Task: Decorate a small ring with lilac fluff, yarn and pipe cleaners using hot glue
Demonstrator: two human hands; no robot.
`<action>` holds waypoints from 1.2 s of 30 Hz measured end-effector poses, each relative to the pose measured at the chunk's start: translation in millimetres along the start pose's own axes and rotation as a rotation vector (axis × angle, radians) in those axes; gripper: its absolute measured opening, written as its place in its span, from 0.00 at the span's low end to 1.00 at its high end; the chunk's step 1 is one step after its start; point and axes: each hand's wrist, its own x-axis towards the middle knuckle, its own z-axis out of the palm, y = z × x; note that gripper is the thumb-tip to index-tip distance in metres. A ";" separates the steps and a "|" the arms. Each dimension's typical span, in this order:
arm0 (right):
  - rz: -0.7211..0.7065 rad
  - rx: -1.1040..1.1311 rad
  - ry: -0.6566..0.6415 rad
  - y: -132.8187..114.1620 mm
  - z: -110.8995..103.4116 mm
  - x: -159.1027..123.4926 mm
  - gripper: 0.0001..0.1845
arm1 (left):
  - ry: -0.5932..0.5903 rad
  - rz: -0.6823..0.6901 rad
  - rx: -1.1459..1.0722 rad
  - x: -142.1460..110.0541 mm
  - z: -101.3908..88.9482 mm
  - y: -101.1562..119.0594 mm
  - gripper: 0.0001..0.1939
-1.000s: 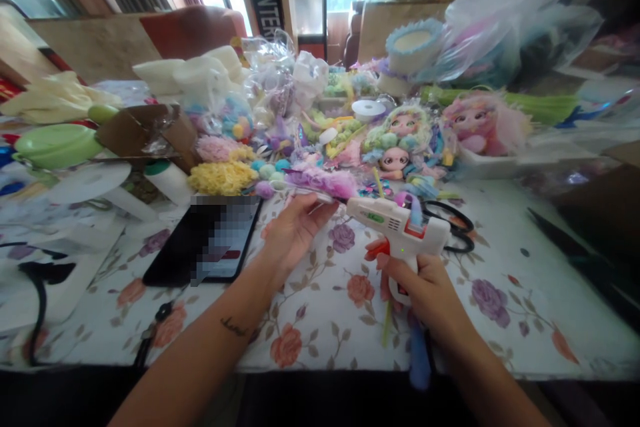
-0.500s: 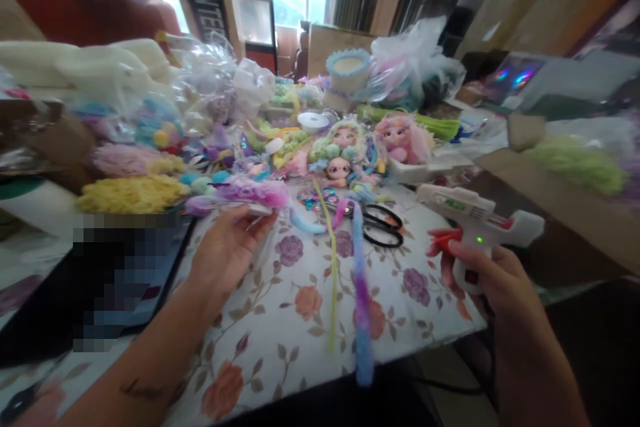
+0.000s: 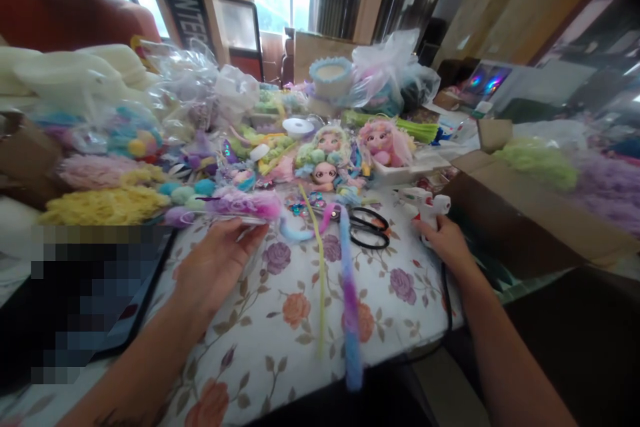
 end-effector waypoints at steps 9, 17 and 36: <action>-0.365 -0.105 0.168 -58.2 -9.8 -78.2 0.19 | 0.054 0.009 0.010 0.1 5.6 0.0 0.08; -0.724 -0.392 -0.325 -167.8 72.6 -41.6 0.14 | 0.016 0.031 0.005 2.2 1.9 -0.1 0.07; -0.552 0.694 -0.322 -174.6 53.5 -70.8 0.12 | -0.075 0.095 0.069 0.0 -5.1 -10.3 0.13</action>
